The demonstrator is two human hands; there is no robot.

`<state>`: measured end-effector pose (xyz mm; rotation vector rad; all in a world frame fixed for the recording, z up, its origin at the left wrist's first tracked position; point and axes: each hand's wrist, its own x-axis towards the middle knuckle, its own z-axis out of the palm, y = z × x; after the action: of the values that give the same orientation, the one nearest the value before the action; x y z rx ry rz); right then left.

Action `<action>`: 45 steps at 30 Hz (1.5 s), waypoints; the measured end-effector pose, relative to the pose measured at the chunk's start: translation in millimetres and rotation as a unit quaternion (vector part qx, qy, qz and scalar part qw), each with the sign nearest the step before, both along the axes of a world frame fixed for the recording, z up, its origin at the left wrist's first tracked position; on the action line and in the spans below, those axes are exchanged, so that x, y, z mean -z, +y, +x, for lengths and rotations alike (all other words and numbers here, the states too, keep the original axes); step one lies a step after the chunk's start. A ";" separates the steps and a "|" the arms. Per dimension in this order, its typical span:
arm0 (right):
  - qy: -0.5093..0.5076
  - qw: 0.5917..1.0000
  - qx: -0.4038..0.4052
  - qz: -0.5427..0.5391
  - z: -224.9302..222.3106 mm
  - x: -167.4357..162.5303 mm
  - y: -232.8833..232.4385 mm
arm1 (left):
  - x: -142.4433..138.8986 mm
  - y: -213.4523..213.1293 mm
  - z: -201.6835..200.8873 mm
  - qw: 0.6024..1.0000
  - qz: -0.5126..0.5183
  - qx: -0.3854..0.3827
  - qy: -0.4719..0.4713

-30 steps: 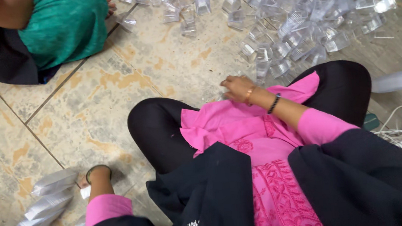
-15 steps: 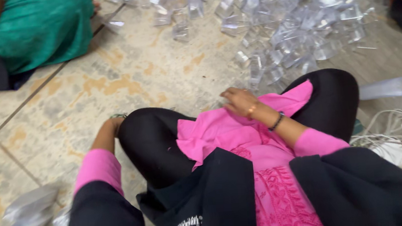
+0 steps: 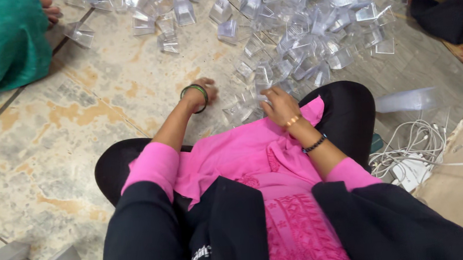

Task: The person sits on the floor and stacks clear plastic cups one at a time, picking cups from a large pile in front of them and pressing each onto a growing stack, then setting completed stacks aside.

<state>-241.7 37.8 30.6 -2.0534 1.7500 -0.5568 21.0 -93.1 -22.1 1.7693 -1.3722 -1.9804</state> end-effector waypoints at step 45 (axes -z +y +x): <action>-0.373 0.901 -0.084 0.204 81.5 4.2 31.0 | -44.9 139.0 12.2 0.904 -0.270 -0.167 0.287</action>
<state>-160.2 68.8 26.4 -1.4031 1.1008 -0.7246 33.2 45.9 22.7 0.9808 -1.1548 -1.5443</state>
